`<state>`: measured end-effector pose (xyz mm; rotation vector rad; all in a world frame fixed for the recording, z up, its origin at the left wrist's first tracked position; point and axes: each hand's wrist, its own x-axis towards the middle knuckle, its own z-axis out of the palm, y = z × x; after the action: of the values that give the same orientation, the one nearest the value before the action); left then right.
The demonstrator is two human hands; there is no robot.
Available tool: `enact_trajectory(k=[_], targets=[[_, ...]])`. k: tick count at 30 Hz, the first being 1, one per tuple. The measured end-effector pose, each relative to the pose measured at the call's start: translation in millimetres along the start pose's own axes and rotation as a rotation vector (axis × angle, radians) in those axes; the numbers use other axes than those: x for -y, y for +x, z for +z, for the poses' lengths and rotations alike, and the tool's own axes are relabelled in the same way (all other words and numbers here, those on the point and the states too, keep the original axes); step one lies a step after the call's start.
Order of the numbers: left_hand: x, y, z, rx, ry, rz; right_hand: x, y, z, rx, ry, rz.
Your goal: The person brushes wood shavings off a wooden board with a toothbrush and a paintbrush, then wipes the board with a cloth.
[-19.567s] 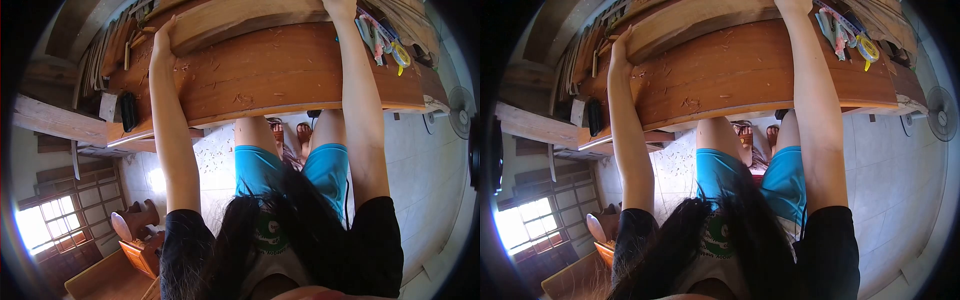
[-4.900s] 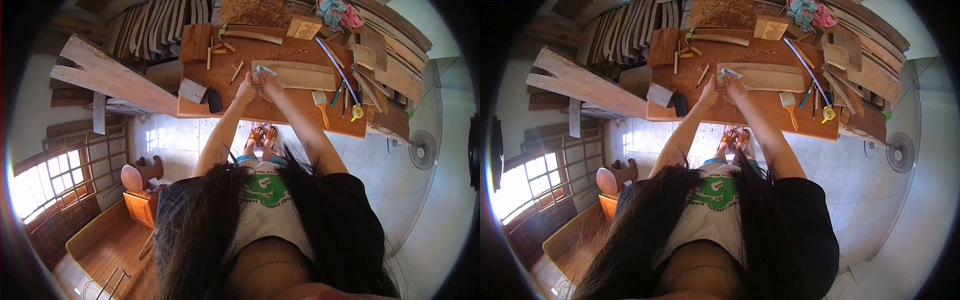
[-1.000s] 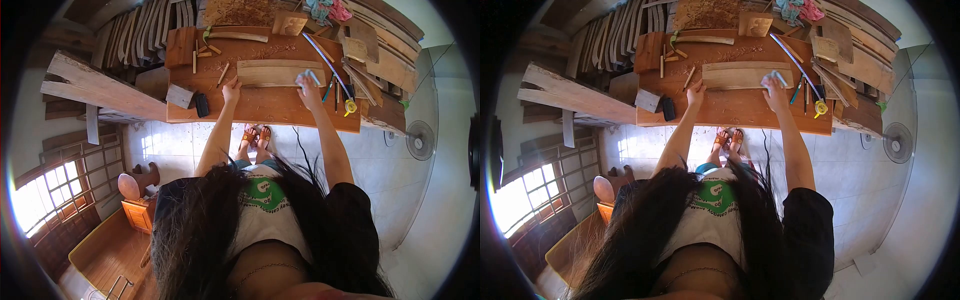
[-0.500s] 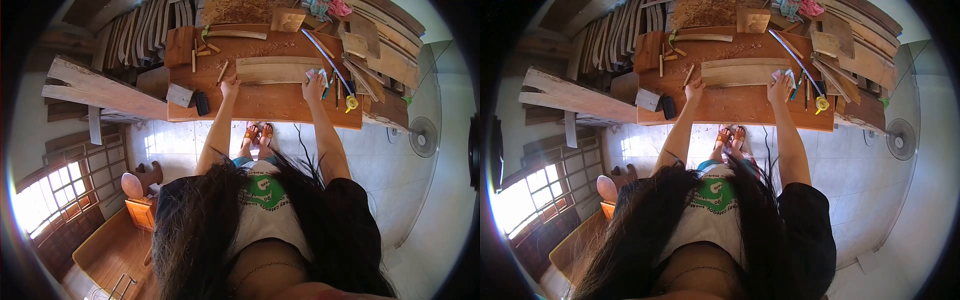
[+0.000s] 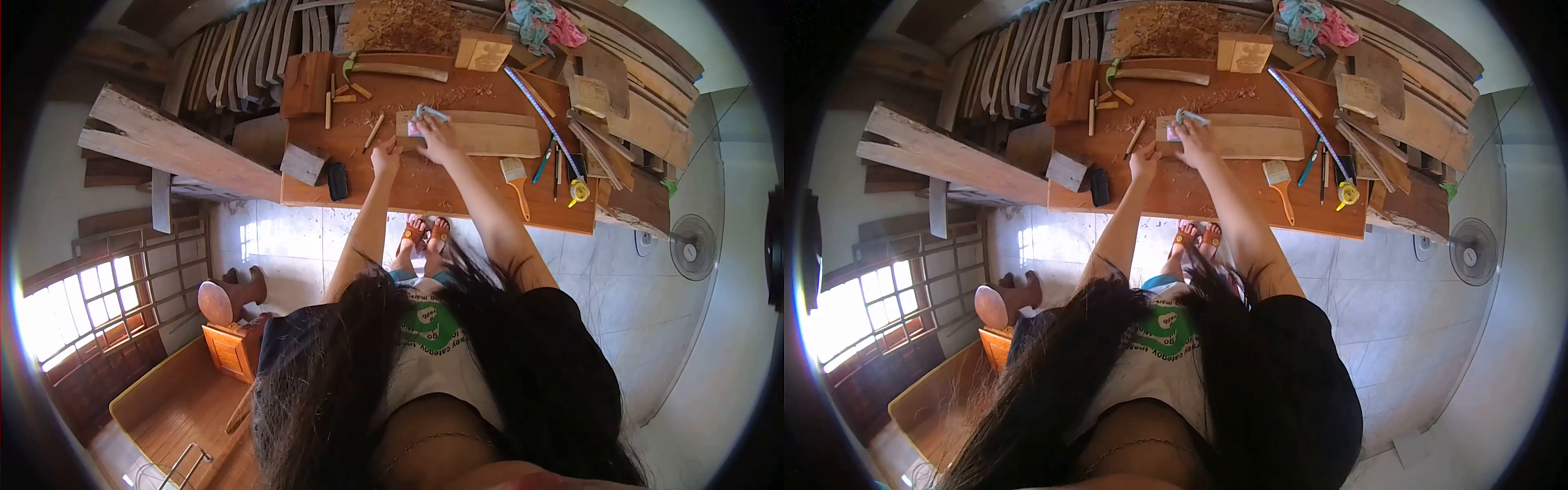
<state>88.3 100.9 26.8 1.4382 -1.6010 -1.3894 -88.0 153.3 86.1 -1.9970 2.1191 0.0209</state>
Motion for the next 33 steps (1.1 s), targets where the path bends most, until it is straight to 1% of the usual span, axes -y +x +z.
enact_trajectory(k=[3, 4, 7, 8, 11, 12, 13, 14, 15, 16, 18, 20, 22, 23, 24, 26, 27, 28, 30, 31, 33], targets=[[-1.5, -1.0, -0.6, -0.009, 0.026, -0.016, -2.7, 3.0, -9.3, 0.041, -0.03, 0.294], [-2.7, -0.7, -0.2, -0.014, 0.04, -0.027, 0.0, 5.4, -10.4, 0.08, 0.032, 0.367], [1.2, 1.4, 2.3, -0.031, 0.005, -0.025, 18.8, 10.2, -8.9, 0.141, -0.029, 0.307], [4.0, 2.7, 3.2, -0.029, -0.001, -0.012, 21.6, 13.9, 0.3, 0.091, 0.017, 0.198], [6.5, 2.5, 1.1, -0.035, 0.027, 0.013, 25.2, 23.9, 16.4, 0.017, 0.141, 0.058], [0.7, -0.7, -0.7, -0.04, 0.067, 0.012, 22.7, 21.6, 9.4, 0.022, 0.087, 0.062], [6.6, 2.3, 0.0, -0.044, 0.104, 0.015, 17.1, 18.7, 4.1, 0.032, 0.069, 0.096], [37.8, 17.1, 5.3, -0.018, -0.029, 0.059, 8.7, 13.7, -2.0, 0.042, 0.049, 0.131], [37.7, 16.7, 4.6, -0.012, -0.035, 0.058, -2.0, 8.6, -4.4, 0.052, 0.029, 0.166], [36.8, 16.6, 4.6, -0.007, -0.041, 0.058, -18.4, 2.1, -1.8, 0.021, 0.045, 0.224], [43.2, 21.9, 4.5, 0.02, -0.059, 0.054, -56.1, -18.4, -3.0, 0.026, 0.095, 0.35], [42.6, 20.8, 4.1, 0.038, -0.074, 0.046, -103.6, -39.2, 9.4, -0.021, 0.046, 0.408], [33.2, 17.8, 3.4, 0.035, -0.064, 0.038, -144.5, -61.0, 12.4, -0.024, 0.064, 0.552], [22.0, 11.9, 2.3, 0.026, -0.045, 0.034, -161.0, -73.4, 3.5, 0.008, 0.104, 0.607], [15.0, 9.0, 0.7, 0.017, -0.024, 0.028, -172.5, -83.4, -4.9, 0.043, 0.145, 0.662], [13.6, 9.5, -1.8, 0.022, 0.013, 0.035, -189.3, -82.4, 13.8, 0.026, 0.161, 0.805], [19.3, 10.2, -1.3, 0.029, 0.032, 0.036, -187.2, -84.3, 13.9, 0.021, 0.169, 0.88], [24.7, 11.2, -0.7, 0.027, -0.001, 0.037, -182.0, -82.2, 15.7, 0.036, 0.165, 0.86], [29.6, 15.2, 1.6, 0.023, -0.07, 0.044, -169.0, -76.1, 22.6, -0.014, 0.105, 0.681], [30.6, 15.0, 2.0, 0.024, -0.036, 0.034, -164.2, -72.7, 25.4, -0.04, 0.075, 0.59], [28.5, 15.6, 0.4, 0.015, 0.032, 0.019, -168.1, -69.2, 12.9, -0.008, 0.133, 0.602]])
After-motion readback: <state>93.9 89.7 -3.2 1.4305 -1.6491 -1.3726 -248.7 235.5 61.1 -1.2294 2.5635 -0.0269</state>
